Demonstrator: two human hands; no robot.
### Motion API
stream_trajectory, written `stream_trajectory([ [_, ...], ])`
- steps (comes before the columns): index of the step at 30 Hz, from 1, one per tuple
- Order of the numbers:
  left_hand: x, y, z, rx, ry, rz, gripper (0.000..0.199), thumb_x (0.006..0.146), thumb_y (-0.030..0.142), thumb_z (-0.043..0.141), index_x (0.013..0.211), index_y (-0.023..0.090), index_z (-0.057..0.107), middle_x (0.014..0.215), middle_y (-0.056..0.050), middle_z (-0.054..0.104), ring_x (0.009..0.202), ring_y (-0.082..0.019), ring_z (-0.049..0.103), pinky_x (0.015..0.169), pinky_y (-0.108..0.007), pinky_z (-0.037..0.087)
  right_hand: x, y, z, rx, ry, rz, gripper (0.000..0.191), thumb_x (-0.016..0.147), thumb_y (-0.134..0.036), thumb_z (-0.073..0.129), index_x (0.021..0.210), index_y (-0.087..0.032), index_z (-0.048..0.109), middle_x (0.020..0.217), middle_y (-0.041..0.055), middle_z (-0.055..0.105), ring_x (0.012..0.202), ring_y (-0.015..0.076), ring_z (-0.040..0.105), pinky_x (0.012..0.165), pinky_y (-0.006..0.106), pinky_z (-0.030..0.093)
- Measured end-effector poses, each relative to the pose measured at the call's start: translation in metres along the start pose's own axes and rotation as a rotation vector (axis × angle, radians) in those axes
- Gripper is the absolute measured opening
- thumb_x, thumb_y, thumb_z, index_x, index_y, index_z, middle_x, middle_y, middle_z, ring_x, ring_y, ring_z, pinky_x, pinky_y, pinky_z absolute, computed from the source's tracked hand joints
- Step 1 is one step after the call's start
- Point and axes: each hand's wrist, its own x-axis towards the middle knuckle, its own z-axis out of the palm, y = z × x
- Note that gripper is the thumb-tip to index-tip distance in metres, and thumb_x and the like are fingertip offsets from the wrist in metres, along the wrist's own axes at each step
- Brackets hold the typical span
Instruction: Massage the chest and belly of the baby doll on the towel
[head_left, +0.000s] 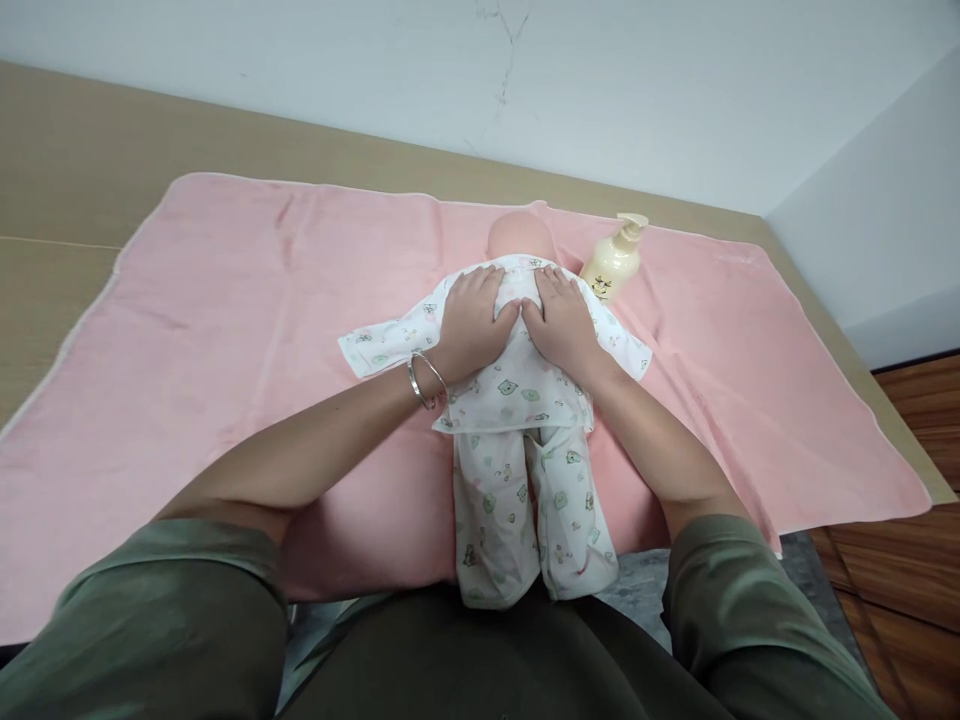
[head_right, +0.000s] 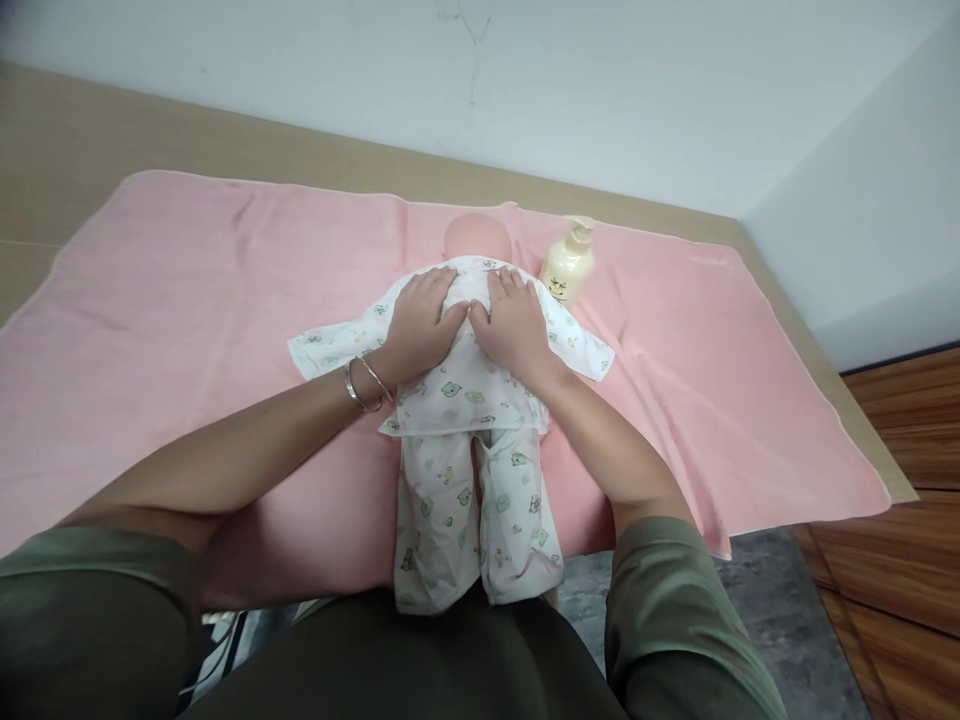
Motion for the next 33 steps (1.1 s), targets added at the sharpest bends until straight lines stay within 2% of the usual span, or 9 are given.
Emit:
stream_trajectory([
  [4,0.0,-0.001,0.0,-0.01,0.009,0.006,0.053,0.091,0.034,0.041,0.136,0.012,0.054,0.144,-0.013,0.056,0.136,-0.029,0.048,0.119,-0.046,0.034,0.0,0.0,0.0,0.0,-0.002,-0.001,0.059,0.096,-0.027,0.037,0.148,0.0,0.038,0.158,0.0201,0.038,0.15,0.0308,0.029,0.126,0.049,0.018],
  [10,-0.001,0.004,-0.003,-0.003,-0.024,-0.026,0.056,0.091,0.033,0.041,0.138,0.005,0.052,0.144,-0.016,0.055,0.137,-0.029,0.047,0.121,-0.042,0.032,0.0,0.002,0.002,0.016,0.021,-0.009,0.058,0.095,-0.028,0.036,0.147,-0.003,0.04,0.157,0.019,0.04,0.149,0.0293,0.033,0.126,0.051,0.019],
  [18,-0.001,-0.002,0.0,-0.034,0.003,-0.001,0.053,0.09,0.035,0.04,0.136,0.013,0.054,0.144,-0.012,0.057,0.136,-0.029,0.048,0.119,-0.047,0.034,0.001,0.004,0.005,0.035,0.03,-0.02,0.058,0.094,-0.028,0.037,0.147,-0.003,0.041,0.156,0.0186,0.041,0.149,0.029,0.033,0.126,0.051,0.02],
  [24,-0.002,-0.002,0.0,-0.043,0.007,0.006,0.053,0.09,0.035,0.041,0.136,0.013,0.054,0.143,-0.012,0.057,0.135,-0.028,0.048,0.119,-0.046,0.034,0.002,0.006,0.008,0.029,0.051,-0.033,0.058,0.094,-0.029,0.037,0.146,-0.004,0.042,0.155,0.0188,0.043,0.148,0.0299,0.035,0.125,0.052,0.021],
  [29,-0.002,-0.003,0.0,-0.044,-0.01,0.007,0.054,0.091,0.034,0.039,0.137,0.009,0.052,0.144,-0.015,0.055,0.137,-0.03,0.046,0.12,-0.047,0.031,0.004,0.011,0.005,0.026,0.001,-0.066,0.061,0.093,-0.034,0.042,0.147,-0.004,0.04,0.157,0.02,0.039,0.15,0.0304,0.031,0.125,0.054,0.016],
  [33,-0.002,-0.004,0.001,-0.048,0.002,0.01,0.053,0.091,0.035,0.039,0.137,0.014,0.053,0.144,-0.012,0.056,0.136,-0.029,0.047,0.119,-0.047,0.032,0.005,0.013,0.002,0.036,-0.027,-0.083,0.063,0.093,-0.036,0.044,0.148,-0.006,0.039,0.158,0.0191,0.037,0.151,0.0301,0.029,0.126,0.054,0.015],
])
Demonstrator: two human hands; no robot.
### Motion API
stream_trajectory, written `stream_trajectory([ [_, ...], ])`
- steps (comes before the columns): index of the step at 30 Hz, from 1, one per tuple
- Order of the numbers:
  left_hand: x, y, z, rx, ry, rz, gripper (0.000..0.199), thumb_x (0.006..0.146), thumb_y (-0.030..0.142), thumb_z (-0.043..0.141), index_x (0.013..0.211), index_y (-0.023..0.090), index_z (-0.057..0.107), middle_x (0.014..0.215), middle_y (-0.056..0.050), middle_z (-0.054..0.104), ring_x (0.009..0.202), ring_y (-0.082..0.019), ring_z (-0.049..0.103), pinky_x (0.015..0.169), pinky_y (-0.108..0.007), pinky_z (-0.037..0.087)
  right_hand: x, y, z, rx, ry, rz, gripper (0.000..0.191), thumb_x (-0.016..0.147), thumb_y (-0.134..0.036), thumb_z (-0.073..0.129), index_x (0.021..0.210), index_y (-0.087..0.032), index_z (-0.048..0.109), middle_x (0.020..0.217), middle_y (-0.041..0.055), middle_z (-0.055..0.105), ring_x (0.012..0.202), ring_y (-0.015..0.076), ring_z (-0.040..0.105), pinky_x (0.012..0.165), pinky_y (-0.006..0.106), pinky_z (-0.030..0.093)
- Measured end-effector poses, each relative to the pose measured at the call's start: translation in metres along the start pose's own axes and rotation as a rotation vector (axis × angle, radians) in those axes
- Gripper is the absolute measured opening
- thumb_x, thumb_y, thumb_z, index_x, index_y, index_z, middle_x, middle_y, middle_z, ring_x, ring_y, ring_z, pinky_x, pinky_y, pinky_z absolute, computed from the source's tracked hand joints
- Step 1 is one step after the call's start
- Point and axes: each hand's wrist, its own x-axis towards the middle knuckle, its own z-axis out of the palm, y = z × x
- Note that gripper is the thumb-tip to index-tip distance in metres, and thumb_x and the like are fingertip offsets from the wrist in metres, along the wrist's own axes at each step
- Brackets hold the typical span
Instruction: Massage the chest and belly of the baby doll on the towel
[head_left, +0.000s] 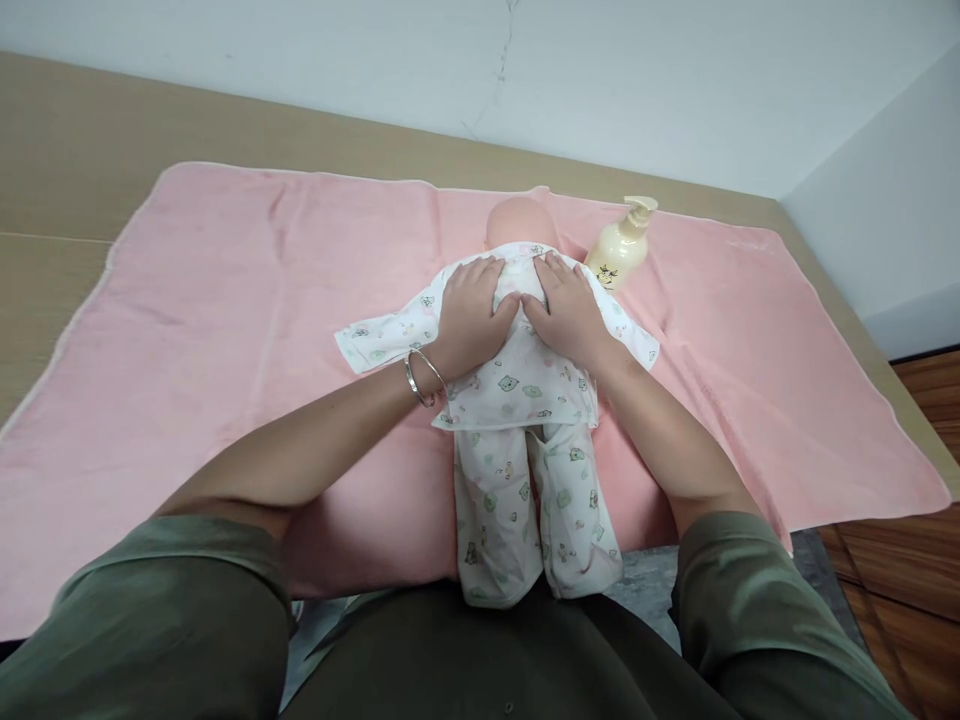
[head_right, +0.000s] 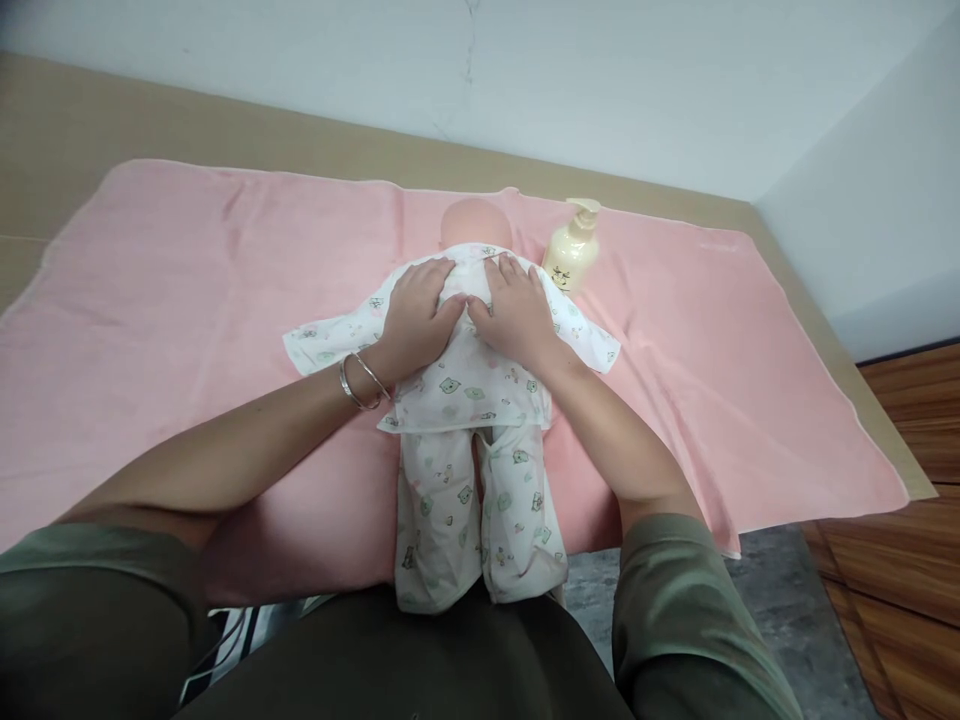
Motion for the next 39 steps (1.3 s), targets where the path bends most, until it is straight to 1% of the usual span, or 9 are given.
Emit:
stream_trajectory([
  [5,-0.004,0.005,-0.002,0.049,0.002,0.023,0.052,0.092,0.035,0.039,0.136,0.011,0.052,0.142,-0.016,0.056,0.136,-0.031,0.047,0.118,-0.048,0.034,0.001,0.001,-0.006,0.007,-0.044,0.013,0.065,0.094,-0.035,0.044,0.149,-0.003,0.036,0.16,0.0207,0.033,0.152,0.0297,0.026,0.126,0.051,0.015],
  [11,-0.014,0.013,-0.001,0.104,0.038,0.096,0.048,0.097,0.035,0.034,0.136,0.011,0.05,0.144,-0.018,0.053,0.138,-0.034,0.044,0.116,-0.053,0.034,0.002,0.004,-0.012,0.051,-0.064,-0.035,0.06,0.093,-0.035,0.042,0.147,-0.007,0.041,0.159,0.0181,0.035,0.151,0.0298,0.028,0.124,0.053,0.022],
  [14,-0.012,0.013,-0.003,0.095,0.021,0.08,0.048,0.096,0.033,0.037,0.135,0.011,0.051,0.143,-0.018,0.054,0.137,-0.033,0.045,0.116,-0.051,0.034,-0.004,-0.004,-0.009,0.035,-0.037,0.019,0.061,0.094,-0.032,0.039,0.149,-0.006,0.039,0.159,0.0181,0.036,0.151,0.0306,0.027,0.124,0.055,0.02],
  [18,-0.003,0.01,-0.008,0.068,-0.05,0.075,0.051,0.092,0.03,0.038,0.134,0.006,0.052,0.14,-0.02,0.055,0.133,-0.032,0.048,0.115,-0.049,0.036,-0.016,-0.022,-0.009,0.023,-0.028,0.081,0.059,0.095,-0.027,0.034,0.151,-0.007,0.036,0.16,0.0167,0.035,0.151,0.0309,0.027,0.124,0.055,0.023],
  [21,-0.001,0.009,-0.008,0.068,-0.052,0.072,0.052,0.092,0.03,0.038,0.135,0.004,0.052,0.14,-0.021,0.055,0.133,-0.032,0.048,0.116,-0.049,0.035,-0.02,-0.027,-0.01,0.017,-0.036,0.088,0.058,0.098,-0.027,0.03,0.15,-0.005,0.036,0.159,0.0185,0.035,0.151,0.031,0.028,0.123,0.054,0.024],
  [27,-0.014,0.019,-0.003,0.122,-0.005,0.073,0.051,0.096,0.029,0.033,0.137,0.004,0.049,0.145,-0.022,0.051,0.139,-0.035,0.042,0.118,-0.052,0.03,-0.008,-0.013,-0.01,0.018,-0.016,0.044,0.056,0.098,-0.029,0.03,0.148,-0.007,0.039,0.158,0.0179,0.038,0.151,0.0295,0.029,0.123,0.055,0.023],
  [32,-0.015,0.018,-0.004,0.164,-0.001,0.1,0.052,0.097,0.031,0.033,0.138,0.003,0.048,0.146,-0.022,0.05,0.14,-0.035,0.041,0.118,-0.051,0.03,-0.006,-0.009,-0.015,-0.017,-0.095,-0.026,0.058,0.098,-0.03,0.032,0.149,-0.003,0.036,0.16,0.0208,0.033,0.152,0.0301,0.026,0.123,0.054,0.023],
  [37,0.002,0.007,-0.008,0.137,-0.071,0.086,0.047,0.09,0.028,0.04,0.129,0.008,0.055,0.134,-0.021,0.06,0.127,-0.035,0.053,0.11,-0.053,0.039,-0.025,-0.031,-0.015,-0.102,-0.015,0.011,0.055,0.098,-0.023,0.03,0.145,0.003,0.042,0.152,0.0231,0.045,0.146,0.0333,0.038,0.123,0.051,0.026],
  [39,0.001,0.009,-0.006,0.147,-0.063,0.063,0.047,0.091,0.028,0.039,0.13,0.007,0.054,0.135,-0.022,0.058,0.128,-0.036,0.052,0.11,-0.056,0.038,-0.027,-0.035,-0.015,-0.109,0.005,0.003,0.053,0.097,-0.021,0.031,0.142,0.002,0.048,0.149,0.0224,0.049,0.144,0.0328,0.042,0.123,0.05,0.027],
])
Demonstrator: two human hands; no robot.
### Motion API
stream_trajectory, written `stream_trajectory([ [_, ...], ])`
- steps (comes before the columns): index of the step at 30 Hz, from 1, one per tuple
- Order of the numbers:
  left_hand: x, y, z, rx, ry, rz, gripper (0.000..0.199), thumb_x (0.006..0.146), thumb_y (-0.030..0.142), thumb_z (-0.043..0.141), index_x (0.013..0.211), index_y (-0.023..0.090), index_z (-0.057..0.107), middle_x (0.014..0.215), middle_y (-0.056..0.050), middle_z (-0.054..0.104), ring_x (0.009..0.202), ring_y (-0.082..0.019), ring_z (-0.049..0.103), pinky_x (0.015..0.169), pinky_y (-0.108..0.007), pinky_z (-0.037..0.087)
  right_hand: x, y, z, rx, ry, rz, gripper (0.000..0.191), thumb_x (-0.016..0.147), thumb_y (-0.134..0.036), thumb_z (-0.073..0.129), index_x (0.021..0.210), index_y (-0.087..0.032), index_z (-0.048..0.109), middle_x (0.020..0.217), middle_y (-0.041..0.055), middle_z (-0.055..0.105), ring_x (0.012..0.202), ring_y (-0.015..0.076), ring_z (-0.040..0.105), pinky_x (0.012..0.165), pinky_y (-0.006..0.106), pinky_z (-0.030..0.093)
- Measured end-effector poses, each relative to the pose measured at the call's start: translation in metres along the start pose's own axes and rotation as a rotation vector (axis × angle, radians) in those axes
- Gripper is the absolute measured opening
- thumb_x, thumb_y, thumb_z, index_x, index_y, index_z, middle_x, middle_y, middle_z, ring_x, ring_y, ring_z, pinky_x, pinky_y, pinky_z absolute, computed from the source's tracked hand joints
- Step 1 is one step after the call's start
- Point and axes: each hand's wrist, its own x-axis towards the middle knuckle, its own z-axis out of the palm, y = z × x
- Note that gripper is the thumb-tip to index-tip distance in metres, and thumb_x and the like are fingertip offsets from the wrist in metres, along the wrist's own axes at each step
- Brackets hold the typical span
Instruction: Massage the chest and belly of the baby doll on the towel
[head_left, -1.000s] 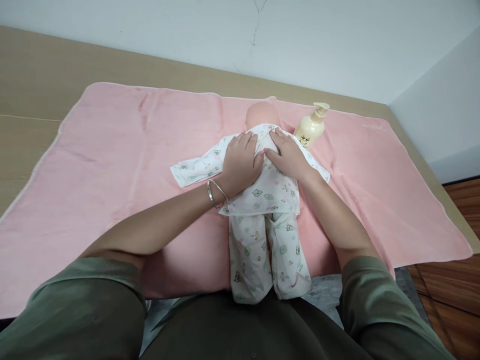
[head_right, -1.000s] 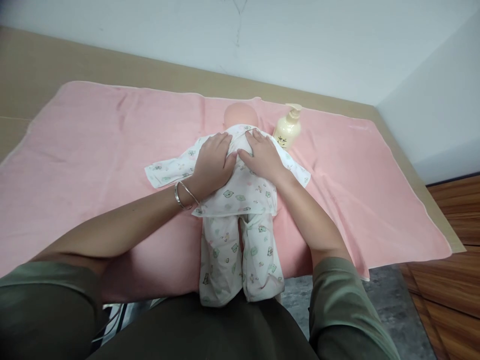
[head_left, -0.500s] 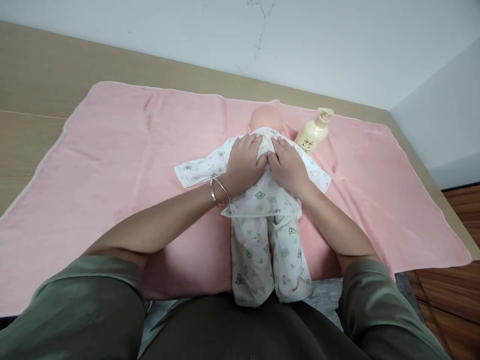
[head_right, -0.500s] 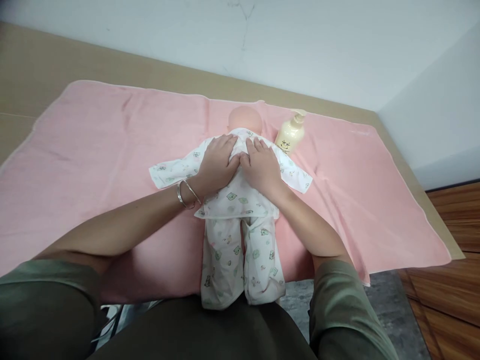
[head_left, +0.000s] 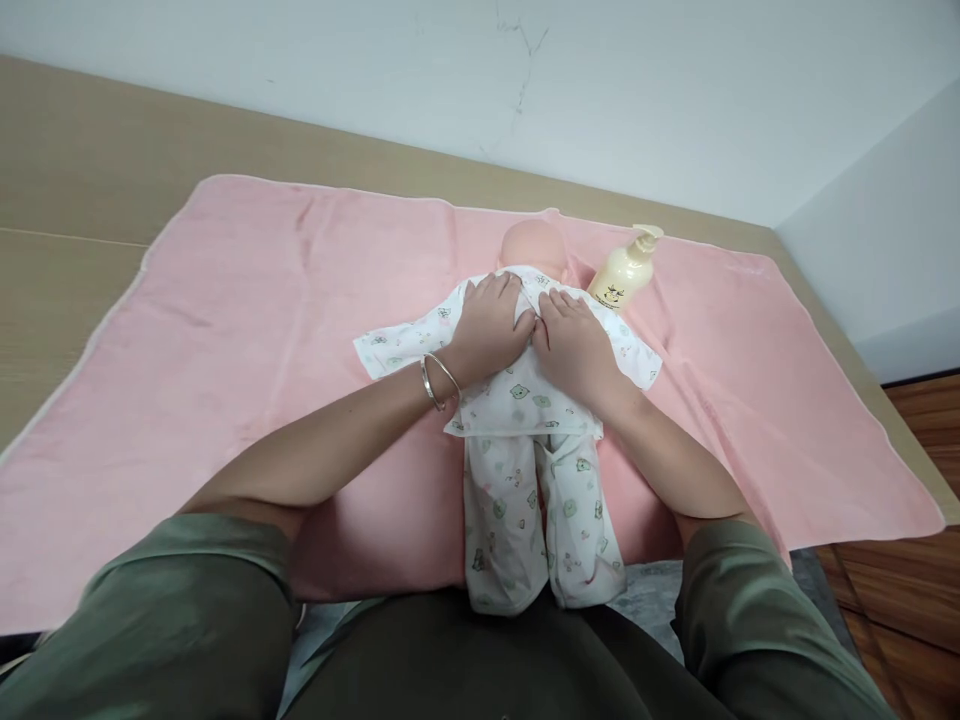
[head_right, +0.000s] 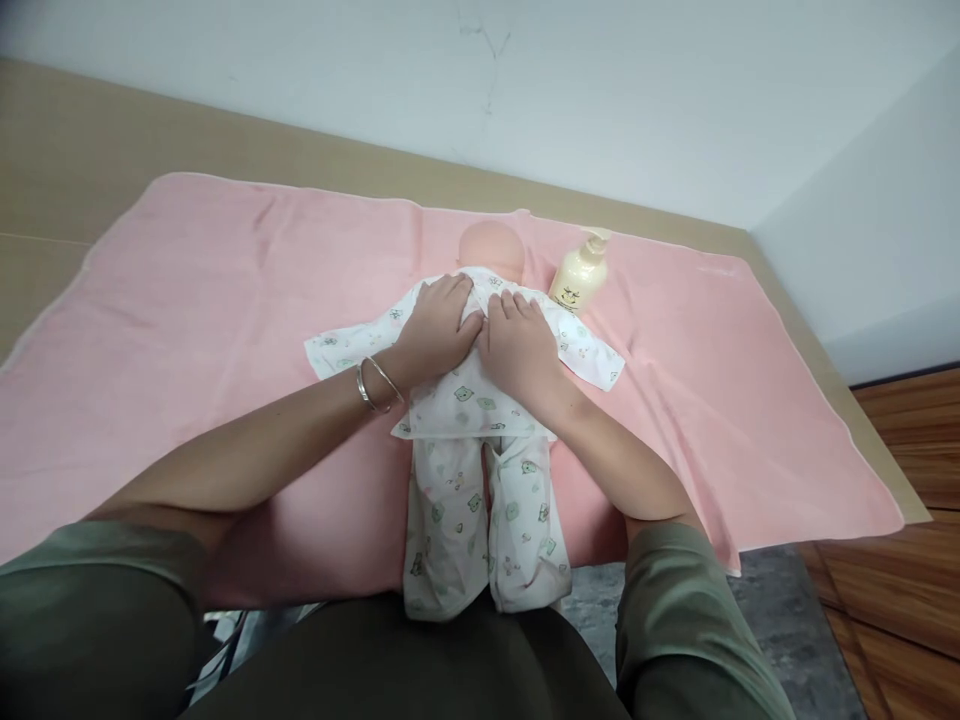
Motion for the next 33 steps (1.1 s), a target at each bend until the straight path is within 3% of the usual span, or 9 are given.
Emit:
stream_trajectory([
  [3,-0.011,0.012,0.003,0.034,0.044,-0.024,0.049,0.095,0.027,0.036,0.137,0.005,0.047,0.146,-0.024,0.049,0.139,-0.039,0.042,0.115,-0.06,0.03,0.008,0.008,0.0,0.039,-0.018,-0.007,0.053,0.096,-0.02,0.031,0.142,-0.002,0.048,0.151,0.0196,0.048,0.145,0.0302,0.04,0.122,0.05,0.028],
  [7,-0.022,0.021,0.0,0.039,0.032,0.005,0.05,0.096,0.026,0.035,0.14,0.003,0.044,0.15,-0.024,0.044,0.143,-0.04,0.036,0.117,-0.06,0.027,0.022,0.022,0.002,0.068,-0.066,-0.004,0.056,0.098,-0.026,0.031,0.148,-0.002,0.038,0.16,0.0196,0.033,0.151,0.0298,0.028,0.124,0.053,0.023],
  [11,-0.009,0.011,-0.009,-0.009,-0.035,0.014,0.048,0.091,0.024,0.039,0.133,0.005,0.05,0.141,-0.023,0.053,0.134,-0.037,0.045,0.112,-0.057,0.035,0.012,0.015,0.001,0.023,-0.087,-0.009,0.058,0.099,-0.027,0.027,0.15,0.0,0.034,0.159,0.0219,0.034,0.151,0.0317,0.028,0.123,0.055,0.024],
  [16,0.005,0.001,-0.012,-0.026,-0.076,0.002,0.036,0.09,0.024,0.036,0.115,0.012,0.059,0.121,-0.02,0.064,0.115,-0.034,0.057,0.102,-0.057,0.043,-0.008,-0.002,-0.006,-0.002,-0.085,-0.072,0.056,0.097,-0.022,0.031,0.147,0.0,0.041,0.155,0.0209,0.042,0.149,0.0348,0.032,0.123,0.052,0.029],
  [21,-0.014,0.018,-0.005,0.047,-0.019,-0.01,0.049,0.094,0.024,0.035,0.138,0.003,0.045,0.149,-0.025,0.046,0.142,-0.04,0.038,0.115,-0.062,0.03,0.012,0.012,-0.004,0.115,-0.114,0.003,0.057,0.097,-0.024,0.031,0.148,0.001,0.038,0.159,0.0198,0.035,0.151,0.0317,0.027,0.125,0.049,0.024],
  [25,-0.026,0.028,-0.004,0.077,-0.022,0.018,0.053,0.095,0.024,0.035,0.141,-0.002,0.042,0.153,-0.028,0.039,0.145,-0.042,0.032,0.116,-0.062,0.028,0.024,0.023,0.006,0.138,-0.042,0.072,0.06,0.097,-0.03,0.035,0.147,0.002,0.037,0.161,0.0227,0.03,0.153,0.032,0.022,0.125,0.051,0.022],
  [33,-0.005,0.0,-0.001,-0.018,0.02,-0.018,0.047,0.094,0.029,0.034,0.13,0.006,0.054,0.134,-0.022,0.059,0.129,-0.034,0.051,0.112,-0.053,0.038,0.002,0.001,-0.003,0.061,-0.057,0.044,0.056,0.098,-0.024,0.032,0.146,0.003,0.041,0.153,0.022,0.044,0.148,0.0329,0.035,0.124,0.048,0.027],
])
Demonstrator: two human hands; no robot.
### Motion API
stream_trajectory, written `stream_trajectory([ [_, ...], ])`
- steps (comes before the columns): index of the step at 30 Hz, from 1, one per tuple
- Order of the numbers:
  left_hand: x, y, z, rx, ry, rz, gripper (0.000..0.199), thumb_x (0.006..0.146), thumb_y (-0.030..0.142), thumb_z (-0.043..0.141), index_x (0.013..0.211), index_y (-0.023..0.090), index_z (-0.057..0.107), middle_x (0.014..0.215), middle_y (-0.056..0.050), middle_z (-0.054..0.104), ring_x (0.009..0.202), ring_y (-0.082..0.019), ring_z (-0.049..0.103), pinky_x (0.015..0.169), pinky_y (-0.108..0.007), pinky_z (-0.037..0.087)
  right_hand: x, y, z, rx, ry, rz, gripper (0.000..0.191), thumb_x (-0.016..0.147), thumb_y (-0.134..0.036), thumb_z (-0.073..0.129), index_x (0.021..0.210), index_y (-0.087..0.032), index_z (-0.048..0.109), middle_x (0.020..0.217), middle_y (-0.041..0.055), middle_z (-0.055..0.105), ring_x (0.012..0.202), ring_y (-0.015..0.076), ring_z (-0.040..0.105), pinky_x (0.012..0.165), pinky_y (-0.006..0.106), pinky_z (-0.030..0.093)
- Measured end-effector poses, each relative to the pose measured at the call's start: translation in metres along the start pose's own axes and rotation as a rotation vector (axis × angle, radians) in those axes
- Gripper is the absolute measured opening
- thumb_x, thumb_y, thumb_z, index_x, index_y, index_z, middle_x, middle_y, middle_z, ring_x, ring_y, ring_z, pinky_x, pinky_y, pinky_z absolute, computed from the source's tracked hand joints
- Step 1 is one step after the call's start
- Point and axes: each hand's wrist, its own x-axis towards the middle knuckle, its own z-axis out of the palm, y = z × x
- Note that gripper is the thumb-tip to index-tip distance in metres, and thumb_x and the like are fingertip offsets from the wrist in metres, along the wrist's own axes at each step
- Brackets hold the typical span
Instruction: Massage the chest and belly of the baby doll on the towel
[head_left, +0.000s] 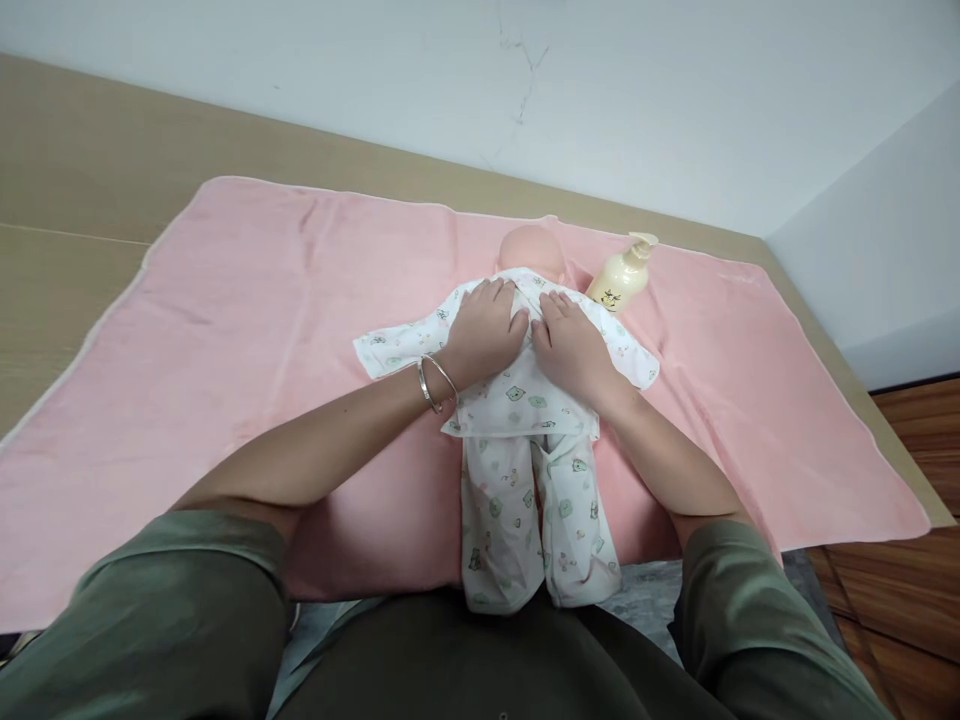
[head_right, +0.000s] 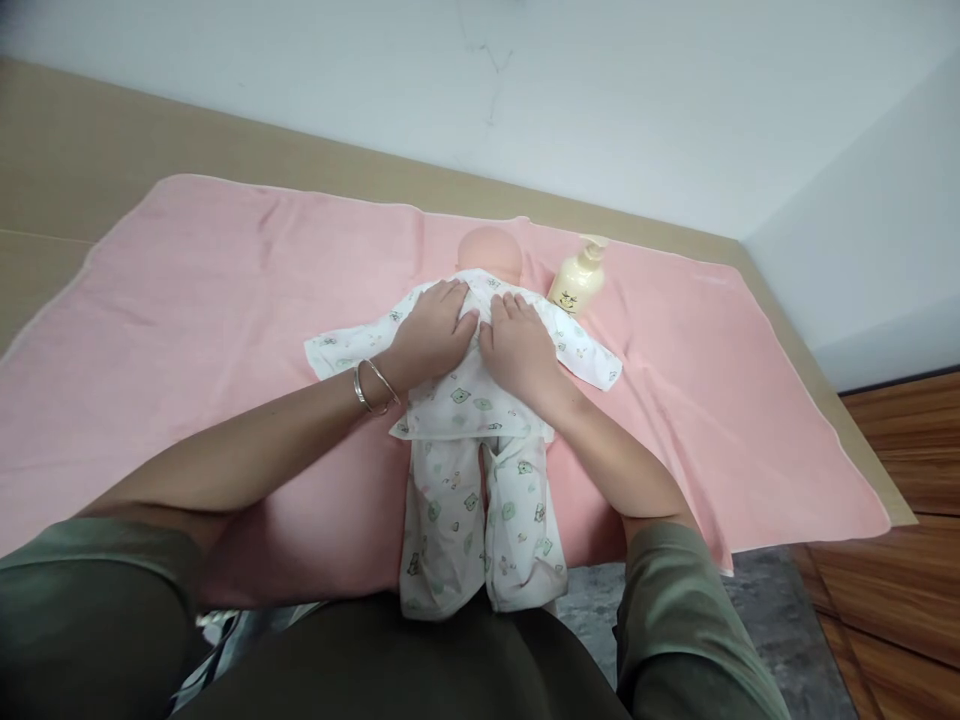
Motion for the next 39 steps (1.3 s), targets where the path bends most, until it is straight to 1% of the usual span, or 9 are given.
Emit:
stream_trajectory([
  [4,-0.002,-0.001,0.007,-0.002,0.051,-0.024,0.049,0.095,0.03,0.035,0.134,0.007,0.051,0.139,-0.021,0.056,0.133,-0.035,0.048,0.114,-0.056,0.034,0.007,0.006,-0.003,0.056,-0.026,-0.014,0.056,0.098,-0.026,0.034,0.146,0.0,0.043,0.154,0.0203,0.043,0.148,0.03,0.034,0.125,0.045,0.026],
  [7,-0.003,0.0,0.011,-0.023,0.06,-0.017,0.05,0.095,0.031,0.037,0.135,0.005,0.05,0.141,-0.023,0.053,0.136,-0.037,0.044,0.116,-0.057,0.029,0.02,0.019,0.002,0.132,-0.036,0.008,0.062,0.097,-0.032,0.039,0.15,-0.001,0.036,0.16,0.0191,0.033,0.152,0.0294,0.025,0.127,0.045,0.021],
  [9,-0.003,-0.001,0.012,-0.04,0.064,-0.012,0.05,0.095,0.032,0.038,0.135,0.005,0.05,0.143,-0.023,0.053,0.137,-0.037,0.043,0.118,-0.057,0.028,0.026,0.026,0.006,0.15,-0.008,0.022,0.064,0.096,-0.035,0.041,0.151,-0.001,0.035,0.162,0.019,0.029,0.153,0.0297,0.022,0.127,0.047,0.018],
  [13,-0.002,-0.004,0.014,-0.066,0.066,-0.016,0.051,0.094,0.033,0.04,0.135,0.005,0.052,0.143,-0.021,0.053,0.137,-0.036,0.044,0.12,-0.054,0.027,0.027,0.031,0.014,0.142,0.043,0.008,0.063,0.096,-0.036,0.04,0.15,-0.003,0.037,0.16,0.0183,0.033,0.153,0.029,0.025,0.127,0.048,0.018],
  [16,-0.002,-0.005,0.015,-0.084,0.084,-0.018,0.05,0.094,0.033,0.04,0.134,0.007,0.052,0.142,-0.021,0.054,0.137,-0.036,0.044,0.119,-0.056,0.027,0.027,0.033,0.018,0.133,0.057,-0.01,0.063,0.096,-0.036,0.039,0.149,-0.003,0.038,0.16,0.0185,0.034,0.152,0.029,0.026,0.126,0.048,0.02],
  [20,-0.002,-0.004,0.014,-0.091,0.089,-0.018,0.049,0.094,0.034,0.04,0.134,0.01,0.053,0.143,-0.019,0.054,0.137,-0.034,0.045,0.119,-0.056,0.027,0.028,0.035,0.02,0.138,0.076,-0.021,0.061,0.096,-0.037,0.039,0.149,-0.008,0.039,0.16,0.0151,0.036,0.152,0.028,0.028,0.126,0.05,0.021],
  [26,-0.002,0.0,0.008,-0.068,0.013,-0.045,0.053,0.095,0.033,0.039,0.138,0.003,0.049,0.144,-0.022,0.051,0.139,-0.035,0.041,0.121,-0.053,0.025,0.027,0.031,0.017,0.1,0.04,-0.004,0.063,0.097,-0.034,0.038,0.15,-0.001,0.035,0.161,0.0206,0.031,0.152,0.0291,0.025,0.127,0.046,0.019],
  [34,-0.001,-0.005,0.013,-0.075,0.083,-0.007,0.05,0.095,0.035,0.039,0.135,0.009,0.052,0.142,-0.018,0.054,0.136,-0.034,0.045,0.119,-0.054,0.029,0.028,0.034,0.016,0.125,0.046,-0.01,0.064,0.096,-0.038,0.04,0.15,-0.004,0.036,0.161,0.0181,0.033,0.152,0.0281,0.025,0.127,0.046,0.019],
  [39,-0.015,0.009,0.006,-0.063,0.043,0.035,0.051,0.096,0.033,0.038,0.139,0.008,0.047,0.15,-0.021,0.046,0.143,-0.036,0.037,0.12,-0.056,0.024,0.03,0.045,0.008,0.162,-0.039,-0.076,0.071,0.093,-0.044,0.047,0.151,-0.006,0.036,0.162,0.0177,0.029,0.152,0.0301,0.025,0.126,0.05,0.019],
])
